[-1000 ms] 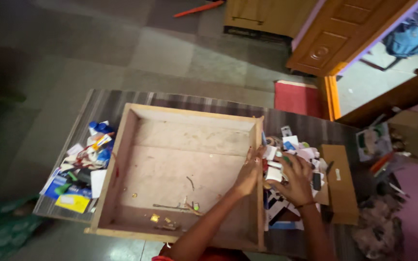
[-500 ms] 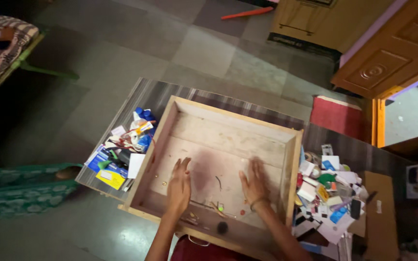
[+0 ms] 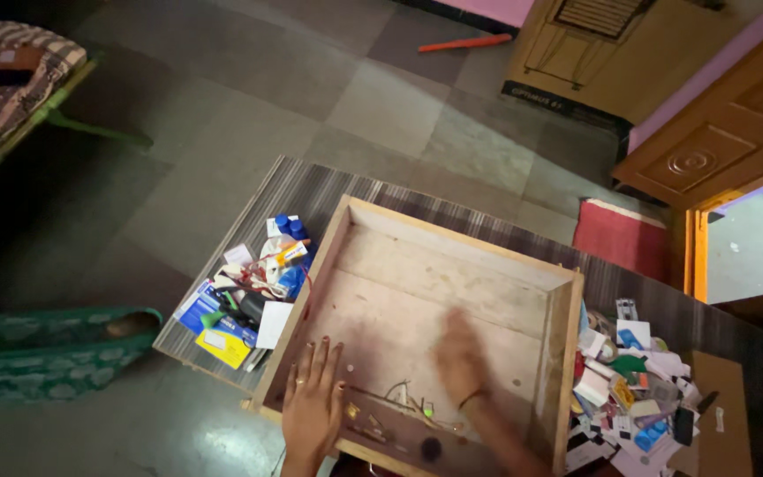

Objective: The person removes various small items from a wooden drawer, including papers, cables, and boxes, placing them on the table. After emptying the drawer, the person wipes the interior surface with a cloth.

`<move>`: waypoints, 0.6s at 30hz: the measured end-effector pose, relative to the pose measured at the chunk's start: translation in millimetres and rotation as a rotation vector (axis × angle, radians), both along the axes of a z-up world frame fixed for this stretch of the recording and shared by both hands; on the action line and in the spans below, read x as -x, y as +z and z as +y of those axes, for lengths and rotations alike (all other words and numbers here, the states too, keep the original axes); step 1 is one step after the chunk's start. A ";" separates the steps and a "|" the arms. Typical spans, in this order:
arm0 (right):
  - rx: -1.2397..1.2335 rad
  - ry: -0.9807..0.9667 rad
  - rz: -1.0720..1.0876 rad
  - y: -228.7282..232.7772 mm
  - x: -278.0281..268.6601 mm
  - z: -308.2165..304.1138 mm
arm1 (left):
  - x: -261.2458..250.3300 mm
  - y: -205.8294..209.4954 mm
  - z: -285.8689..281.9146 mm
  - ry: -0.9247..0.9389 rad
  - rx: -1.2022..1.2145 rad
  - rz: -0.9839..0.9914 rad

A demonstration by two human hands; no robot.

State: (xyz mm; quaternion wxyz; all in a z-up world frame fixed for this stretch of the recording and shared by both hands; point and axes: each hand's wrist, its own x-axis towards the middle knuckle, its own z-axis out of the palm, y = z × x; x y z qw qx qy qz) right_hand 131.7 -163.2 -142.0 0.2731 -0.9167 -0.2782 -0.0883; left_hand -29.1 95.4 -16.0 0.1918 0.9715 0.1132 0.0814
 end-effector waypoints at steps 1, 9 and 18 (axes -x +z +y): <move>0.099 -0.205 0.017 0.1 -13.6 -11.9 | 0.9 -1.6 1.2 0.016 -0.013 -0.003; 0.245 -0.130 0.337 13.1 -10.8 3.1 | -0.9 -65.8 14.2 -0.006 -0.200 0.060; 0.167 -0.731 0.165 1.4 -49.0 -50.9 | -25.5 -161.1 40.1 -0.056 -0.259 0.247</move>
